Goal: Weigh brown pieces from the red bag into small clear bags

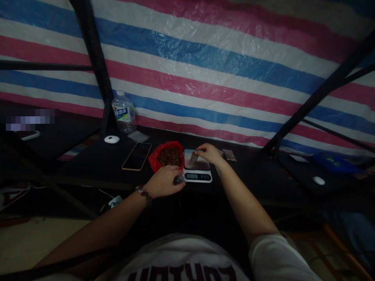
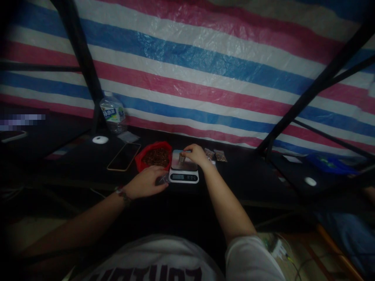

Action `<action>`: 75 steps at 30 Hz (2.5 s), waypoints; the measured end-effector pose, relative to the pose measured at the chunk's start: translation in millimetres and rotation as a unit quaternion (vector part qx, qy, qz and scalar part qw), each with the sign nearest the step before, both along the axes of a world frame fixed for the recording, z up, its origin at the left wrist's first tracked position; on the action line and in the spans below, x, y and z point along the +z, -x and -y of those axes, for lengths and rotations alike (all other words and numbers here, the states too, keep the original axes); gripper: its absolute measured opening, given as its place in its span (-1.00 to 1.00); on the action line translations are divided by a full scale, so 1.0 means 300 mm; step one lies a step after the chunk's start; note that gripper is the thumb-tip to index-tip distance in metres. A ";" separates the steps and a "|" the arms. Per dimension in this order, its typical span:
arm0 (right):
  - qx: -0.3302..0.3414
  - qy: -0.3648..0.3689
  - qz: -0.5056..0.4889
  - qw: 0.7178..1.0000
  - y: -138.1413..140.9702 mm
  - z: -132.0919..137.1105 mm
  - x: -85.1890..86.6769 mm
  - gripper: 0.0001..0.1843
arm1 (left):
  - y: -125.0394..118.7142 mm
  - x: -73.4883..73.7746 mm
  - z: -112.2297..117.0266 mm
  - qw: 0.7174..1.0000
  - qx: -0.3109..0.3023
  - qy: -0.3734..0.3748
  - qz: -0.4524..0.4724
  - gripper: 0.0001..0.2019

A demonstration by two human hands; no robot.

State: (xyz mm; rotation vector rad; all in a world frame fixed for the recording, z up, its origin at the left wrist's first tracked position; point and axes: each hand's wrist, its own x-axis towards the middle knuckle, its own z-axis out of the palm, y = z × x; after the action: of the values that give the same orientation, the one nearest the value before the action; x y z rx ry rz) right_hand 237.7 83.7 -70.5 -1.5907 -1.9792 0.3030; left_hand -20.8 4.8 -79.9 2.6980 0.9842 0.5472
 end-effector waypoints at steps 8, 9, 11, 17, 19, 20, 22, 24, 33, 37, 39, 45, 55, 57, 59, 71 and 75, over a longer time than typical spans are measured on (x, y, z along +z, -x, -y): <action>0.072 -0.022 0.023 0.997 0.022 0.013 0.027 -0.76 | 0.003 -0.005 -0.003 1.000 0.006 -0.002 0.005 -0.73; 0.082 -0.024 0.026 0.996 0.026 0.014 0.028 -0.77 | 0.004 -0.005 -0.004 1.000 0.006 -0.002 0.007 -0.73; 0.093 -0.032 0.026 0.995 0.033 0.011 0.025 -0.80 | 0.006 -0.005 -0.004 1.000 0.004 -0.002 0.008 -0.74; 0.127 -0.077 0.020 0.989 0.032 -0.016 -0.002 -0.90 | 0.010 -0.003 -0.007 1.000 0.002 -0.005 0.003 -0.72; 0.134 -0.087 0.010 0.987 0.028 -0.023 -0.007 -0.91 | 0.010 -0.004 -0.008 1.000 0.002 -0.004 0.005 -0.73; 0.135 -0.090 0.005 0.987 0.026 -0.025 -0.007 -0.91 | 0.010 -0.004 -0.008 1.000 0.003 -0.004 0.007 -0.73; 0.134 -0.096 -0.006 0.986 0.021 -0.028 -0.003 -0.93 | 0.010 -0.003 -0.007 1.000 0.002 -0.003 0.009 -0.73; 0.132 -0.106 -0.019 0.985 0.022 -0.028 0.010 -0.94 | 0.010 0.001 -0.005 1.000 0.003 -0.002 0.011 -0.74; 0.188 -0.146 0.049 0.970 0.233 -0.010 0.094 -0.90 | 0.004 0.009 0.011 0.999 0.029 -0.002 0.031 -0.72; 0.196 -0.134 0.093 0.967 0.295 0.016 0.119 -0.83 | 0.006 0.012 0.022 0.996 0.067 -0.024 0.058 -0.68; 0.179 -0.132 0.039 0.974 0.276 0.055 0.135 -0.81 | 0.005 0.021 0.031 0.994 0.070 -0.037 0.077 -0.66; 0.139 -0.031 -0.177 0.974 0.200 0.291 0.130 -0.84 | -0.017 0.048 0.072 0.989 0.055 -0.025 0.138 -0.57; 0.137 0.024 -0.139 0.980 0.224 0.430 0.024 -0.79 | -0.055 0.013 0.119 0.993 0.035 -0.045 0.105 -0.62; 0.150 0.024 -0.136 0.979 0.216 0.430 0.033 -0.75 | -0.056 0.015 0.121 0.993 0.046 -0.047 0.099 -0.61; 0.157 0.007 -0.150 0.976 0.196 0.414 0.053 -0.80 | -0.054 0.020 0.120 0.992 0.059 -0.048 0.102 -0.58; -0.022 -0.010 0.003 1.000 0.038 0.047 -0.086 -0.49 | -0.034 0.003 0.049 0.984 0.081 -0.006 0.159 -0.57; 0.006 0.005 -0.032 0.999 0.051 0.050 -0.096 -0.66 | -0.037 0.004 0.052 0.976 0.076 0.026 0.201 -0.62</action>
State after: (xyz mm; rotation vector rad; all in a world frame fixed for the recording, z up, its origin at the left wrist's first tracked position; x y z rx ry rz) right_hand 222.5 68.6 -99.4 -1.5580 -1.9420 0.3651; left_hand -9.8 -10.9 -78.7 2.3406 1.0714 1.0316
